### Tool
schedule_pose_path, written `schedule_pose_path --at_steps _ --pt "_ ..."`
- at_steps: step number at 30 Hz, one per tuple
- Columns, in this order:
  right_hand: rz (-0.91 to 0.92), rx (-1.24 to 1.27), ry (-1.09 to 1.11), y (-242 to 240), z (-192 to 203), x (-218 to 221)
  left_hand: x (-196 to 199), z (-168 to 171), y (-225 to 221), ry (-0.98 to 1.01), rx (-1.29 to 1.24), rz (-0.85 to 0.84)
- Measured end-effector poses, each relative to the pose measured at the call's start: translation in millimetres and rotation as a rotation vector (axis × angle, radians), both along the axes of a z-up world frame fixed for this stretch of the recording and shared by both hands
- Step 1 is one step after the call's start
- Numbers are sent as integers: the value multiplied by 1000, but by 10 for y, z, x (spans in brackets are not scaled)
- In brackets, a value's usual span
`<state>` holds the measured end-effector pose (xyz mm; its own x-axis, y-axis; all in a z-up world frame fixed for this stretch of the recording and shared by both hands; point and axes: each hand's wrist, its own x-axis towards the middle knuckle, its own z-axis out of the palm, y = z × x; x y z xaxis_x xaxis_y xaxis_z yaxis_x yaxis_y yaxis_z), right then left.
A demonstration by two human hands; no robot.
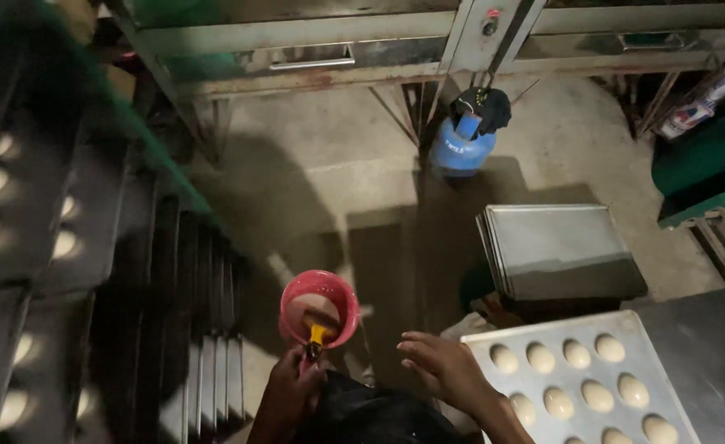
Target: The recorder uses a brush to apply a liquid glaze from a pink bowl onto small round pieces of dough on baking trays.
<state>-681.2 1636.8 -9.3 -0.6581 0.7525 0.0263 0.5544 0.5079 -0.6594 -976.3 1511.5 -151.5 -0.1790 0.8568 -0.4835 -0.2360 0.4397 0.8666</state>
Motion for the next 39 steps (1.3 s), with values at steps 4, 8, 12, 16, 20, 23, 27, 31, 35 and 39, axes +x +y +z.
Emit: schedule_pose_path --at_steps 4,8,12,16,20,23,27,31,35,39 --pt "52 87 41 559 2 -338 -420 -309 705 -64 96 4" --pt "-22 98 54 1204 81 -776 -911 294 1702 -256 36 7" --pt "-115 198 118 1729 -9 -1062 -1291 901 2525 -155 100 -43" --pt "-234 188 46 2154 30 -1318 -1683 1592 3333 -111 145 -86" --pt "-304 27 20 2384 -244 -1309 -1971 1818 3932 -177 219 -79" --pt "-266 -143 -37 2721 -365 -1355 -2185 2258 4394 -254 351 -7" --pt "-277 -311 -123 3229 -682 -1321 -2358 2618 4925 -134 368 40" --pt "-213 -168 -249 3955 -933 -1382 -2538 2625 5524 -150 509 141" --pt "-109 -20 -277 4825 -1238 -1482 -2724 2893 6017 -241 655 211" --pt "32 -23 -270 5382 -1616 -1116 -2944 3199 6523 -177 787 233"
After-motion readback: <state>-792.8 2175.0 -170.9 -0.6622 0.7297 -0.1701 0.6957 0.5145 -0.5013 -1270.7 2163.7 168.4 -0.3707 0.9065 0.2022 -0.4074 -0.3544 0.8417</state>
